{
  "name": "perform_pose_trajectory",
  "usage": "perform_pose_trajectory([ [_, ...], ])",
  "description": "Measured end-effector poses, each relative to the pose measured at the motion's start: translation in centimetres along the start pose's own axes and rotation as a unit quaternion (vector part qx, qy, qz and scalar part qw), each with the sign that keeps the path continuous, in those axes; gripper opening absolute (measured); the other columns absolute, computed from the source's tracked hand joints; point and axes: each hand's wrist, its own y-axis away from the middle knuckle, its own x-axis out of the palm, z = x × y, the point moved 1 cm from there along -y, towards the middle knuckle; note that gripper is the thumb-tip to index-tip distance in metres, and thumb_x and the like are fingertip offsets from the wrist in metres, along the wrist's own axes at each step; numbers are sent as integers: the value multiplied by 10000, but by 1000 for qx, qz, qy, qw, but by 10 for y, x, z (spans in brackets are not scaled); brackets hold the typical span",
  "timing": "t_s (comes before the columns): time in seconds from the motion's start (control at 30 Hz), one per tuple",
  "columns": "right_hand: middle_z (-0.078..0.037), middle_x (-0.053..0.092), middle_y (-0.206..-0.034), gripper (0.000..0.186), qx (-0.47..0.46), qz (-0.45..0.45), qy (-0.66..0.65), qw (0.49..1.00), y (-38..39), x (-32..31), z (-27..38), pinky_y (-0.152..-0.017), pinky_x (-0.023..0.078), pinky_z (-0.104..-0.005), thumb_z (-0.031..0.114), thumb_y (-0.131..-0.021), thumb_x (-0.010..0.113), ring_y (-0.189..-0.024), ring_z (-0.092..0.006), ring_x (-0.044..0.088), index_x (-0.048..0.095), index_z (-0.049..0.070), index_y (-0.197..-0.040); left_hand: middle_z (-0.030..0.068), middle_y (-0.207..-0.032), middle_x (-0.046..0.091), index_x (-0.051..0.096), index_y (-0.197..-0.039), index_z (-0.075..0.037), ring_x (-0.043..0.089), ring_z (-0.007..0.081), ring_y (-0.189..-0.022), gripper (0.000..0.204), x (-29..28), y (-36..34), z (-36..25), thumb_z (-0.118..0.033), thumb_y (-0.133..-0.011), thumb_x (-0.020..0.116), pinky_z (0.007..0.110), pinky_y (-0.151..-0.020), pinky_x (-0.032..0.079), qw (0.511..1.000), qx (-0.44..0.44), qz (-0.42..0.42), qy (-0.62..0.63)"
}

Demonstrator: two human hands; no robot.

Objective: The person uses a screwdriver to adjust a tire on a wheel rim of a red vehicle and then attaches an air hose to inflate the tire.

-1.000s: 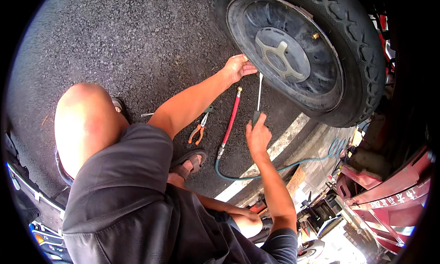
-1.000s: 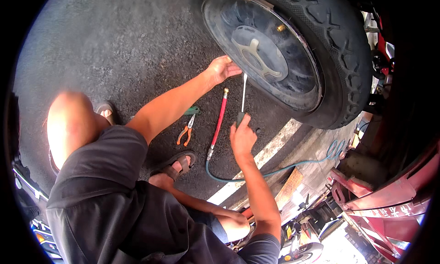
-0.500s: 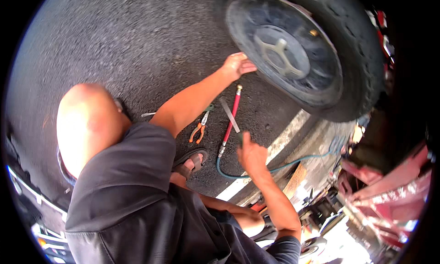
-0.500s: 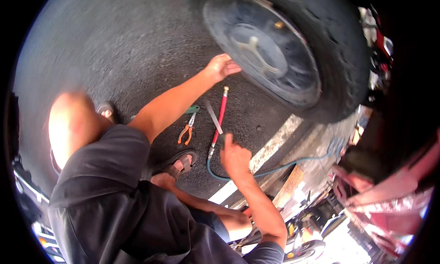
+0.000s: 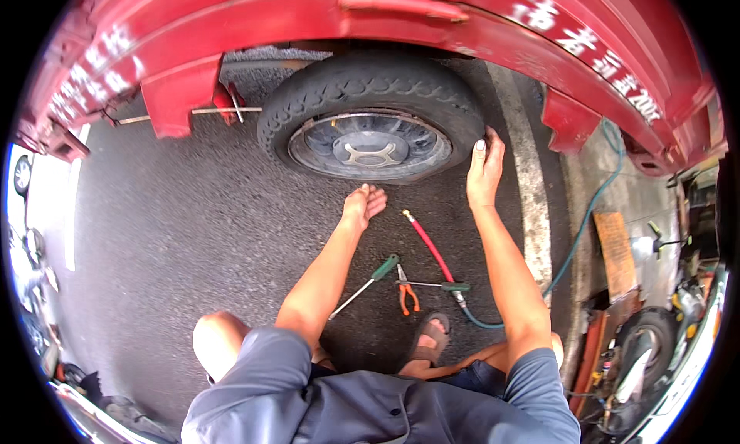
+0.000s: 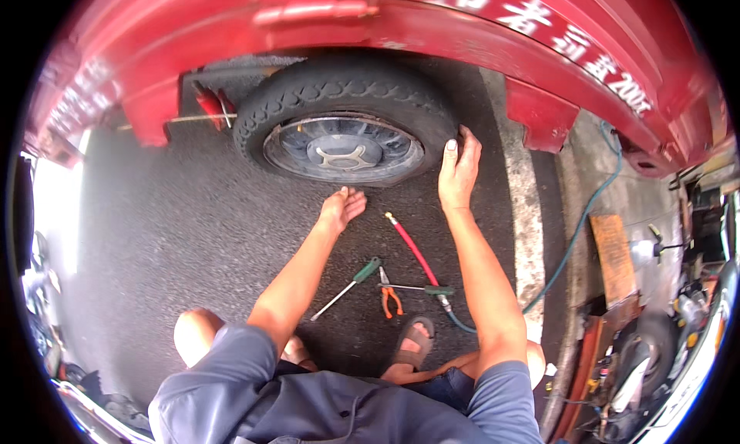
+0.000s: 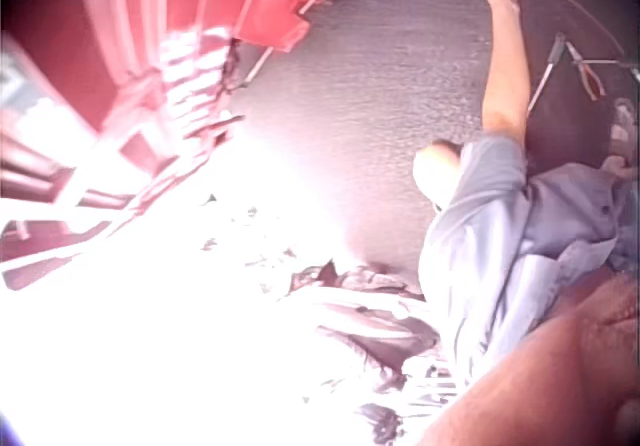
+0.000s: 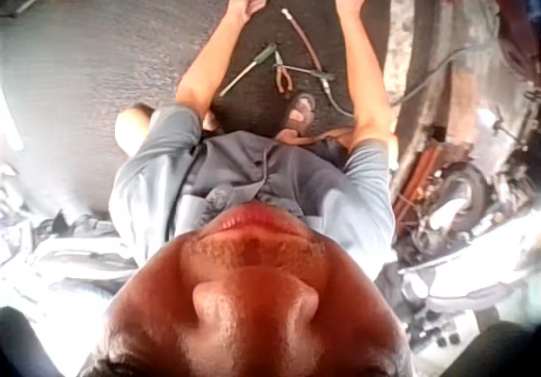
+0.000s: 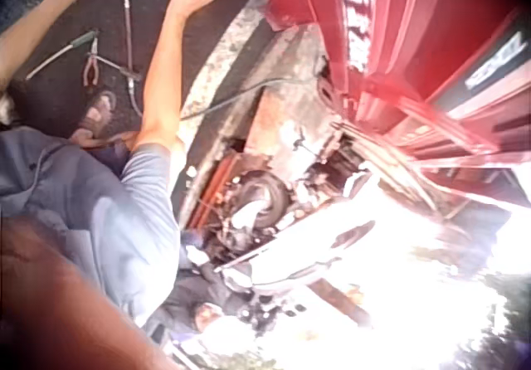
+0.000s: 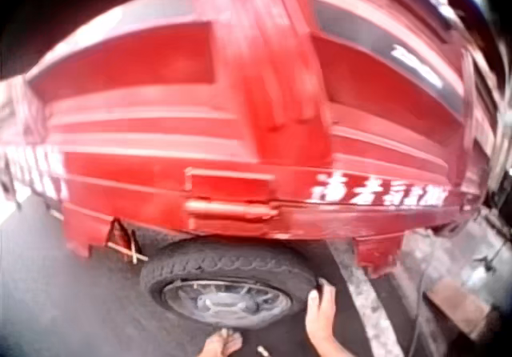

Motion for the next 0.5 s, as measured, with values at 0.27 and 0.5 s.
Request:
perform_pose_trajectory([
  [0.27, -258, 359, -1479, 1004, -63, 196, 5, 979, -39, -15, 23, -1159, 295, -473, 530, -774, 759, -1402, -414, 327, 278, 47, -1511, 170, -1053, 662, 659, -1077, 0, 637, 275, -1029, 297, 93, 247, -243, -255, -926, 668, 380, -928, 485, 523, 674, 27, -520],
  [0.5, -217, 327, -1538, 897, 15, 133, -33, 990, -18, -11, 38, -1184, 258, -460, 372, -782, 769, -1437, -396, 286, 321, 134, -1523, 184, -1441, 498, 448, -1443, -30, 414, 340, -1371, 1046, 218, 169, -296, -592, -651, 835, 448, -1150, 312, 554, 302, 147, -762],
])
